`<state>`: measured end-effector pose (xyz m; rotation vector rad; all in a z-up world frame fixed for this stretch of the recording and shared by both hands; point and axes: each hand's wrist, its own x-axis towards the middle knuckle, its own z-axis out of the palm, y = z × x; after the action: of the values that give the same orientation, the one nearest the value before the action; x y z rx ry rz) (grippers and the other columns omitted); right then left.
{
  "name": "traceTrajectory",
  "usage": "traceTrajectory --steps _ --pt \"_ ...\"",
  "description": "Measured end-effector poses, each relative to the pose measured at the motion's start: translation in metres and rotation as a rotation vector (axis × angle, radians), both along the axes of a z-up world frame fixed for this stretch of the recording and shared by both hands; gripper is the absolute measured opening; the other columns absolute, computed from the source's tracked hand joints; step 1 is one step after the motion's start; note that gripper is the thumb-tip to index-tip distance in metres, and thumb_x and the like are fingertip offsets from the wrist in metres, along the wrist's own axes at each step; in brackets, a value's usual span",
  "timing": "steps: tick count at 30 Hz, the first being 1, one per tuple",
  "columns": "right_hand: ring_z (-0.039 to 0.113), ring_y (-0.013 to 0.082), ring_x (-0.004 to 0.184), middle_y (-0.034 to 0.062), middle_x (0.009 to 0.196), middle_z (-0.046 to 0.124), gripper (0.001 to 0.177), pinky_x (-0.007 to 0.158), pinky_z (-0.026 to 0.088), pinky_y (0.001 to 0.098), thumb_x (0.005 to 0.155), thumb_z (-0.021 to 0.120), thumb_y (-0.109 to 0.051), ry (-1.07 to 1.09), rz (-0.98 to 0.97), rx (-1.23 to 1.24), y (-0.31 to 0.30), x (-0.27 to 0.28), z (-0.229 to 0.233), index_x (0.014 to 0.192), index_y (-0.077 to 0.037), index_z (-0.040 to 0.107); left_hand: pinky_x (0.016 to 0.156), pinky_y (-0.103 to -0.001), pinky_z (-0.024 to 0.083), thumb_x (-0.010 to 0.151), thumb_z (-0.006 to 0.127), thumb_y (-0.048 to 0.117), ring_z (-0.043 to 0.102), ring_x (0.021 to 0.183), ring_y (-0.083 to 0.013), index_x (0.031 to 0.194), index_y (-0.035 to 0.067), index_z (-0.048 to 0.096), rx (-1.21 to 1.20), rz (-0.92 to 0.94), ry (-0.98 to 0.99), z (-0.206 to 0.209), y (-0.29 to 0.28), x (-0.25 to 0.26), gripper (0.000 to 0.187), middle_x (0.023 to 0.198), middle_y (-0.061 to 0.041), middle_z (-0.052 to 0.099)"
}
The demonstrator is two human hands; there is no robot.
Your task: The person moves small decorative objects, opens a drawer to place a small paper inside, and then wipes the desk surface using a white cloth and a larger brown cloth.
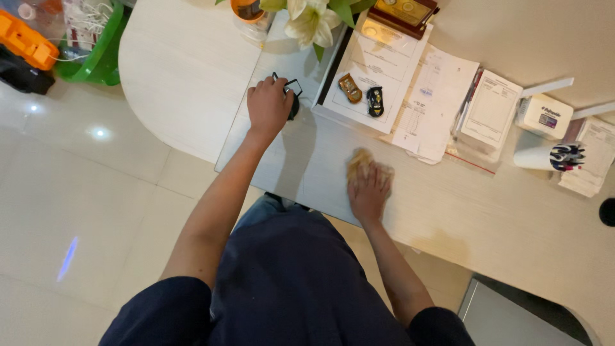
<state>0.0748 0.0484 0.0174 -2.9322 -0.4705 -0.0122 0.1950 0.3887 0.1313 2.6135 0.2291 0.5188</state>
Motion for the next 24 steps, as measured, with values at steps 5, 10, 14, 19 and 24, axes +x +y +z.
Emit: traceTrajectory --steps 5,10,14,19,24 --pt "0.027 0.0428 0.15 0.0243 0.161 0.033 0.066 0.12 0.013 0.0657 0.099 0.052 -0.039 -0.025 -0.088 0.052 0.044 0.036 -0.016 0.158 -0.011 0.043 0.065 -0.045 0.052 0.091 0.073 0.023 0.069 0.073 -0.0334 0.088 0.008 0.078 -0.184 0.064 0.08 -0.008 0.004 -0.003 0.015 0.08 -0.012 0.074" --pt "0.025 0.0416 0.15 0.0186 0.164 0.034 0.049 0.117 0.014 0.0663 0.101 0.056 -0.035 0.091 0.151 0.065 0.119 0.005 -0.02 0.144 -0.012 0.053 0.062 -0.043 0.055 0.088 0.075 0.025 0.071 0.069 -0.0337 0.084 0.009 0.08 -0.264 0.111 0.055 0.005 0.019 -0.012 0.017 0.076 -0.013 0.074" --pt "0.031 0.0387 0.148 0.0186 0.159 0.036 0.05 0.117 0.018 0.0669 0.093 0.06 -0.039 0.091 0.57 0.16 0.125 -0.024 -0.006 0.137 -0.015 0.057 0.063 -0.041 0.055 0.089 0.073 0.024 0.071 0.068 -0.031 0.087 0.007 0.078 -0.319 0.106 0.082 0.035 0.05 -0.023 0.018 0.076 -0.011 0.074" --pt "0.04 0.0367 0.147 0.0177 0.158 0.044 0.058 0.121 0.028 0.0605 0.094 0.06 -0.032 0.25 0.17 0.095 0.065 -0.009 -0.006 0.147 -0.009 0.053 0.062 -0.041 0.055 0.092 0.071 0.021 0.071 0.069 -0.0306 0.089 0.006 0.078 -0.277 0.072 0.079 0.074 0.098 -0.04 0.017 0.076 -0.011 0.074" --pt "0.033 0.0443 0.148 0.0254 0.162 0.036 0.062 0.116 0.019 0.0689 0.101 0.059 -0.037 -0.171 -0.389 -0.054 0.081 0.023 -0.038 0.157 -0.013 0.045 0.063 -0.041 0.055 0.093 0.072 0.021 0.071 0.071 -0.0314 0.091 0.006 0.078 -0.212 0.059 0.045 0.084 0.151 -0.054 0.016 0.081 -0.012 0.075"
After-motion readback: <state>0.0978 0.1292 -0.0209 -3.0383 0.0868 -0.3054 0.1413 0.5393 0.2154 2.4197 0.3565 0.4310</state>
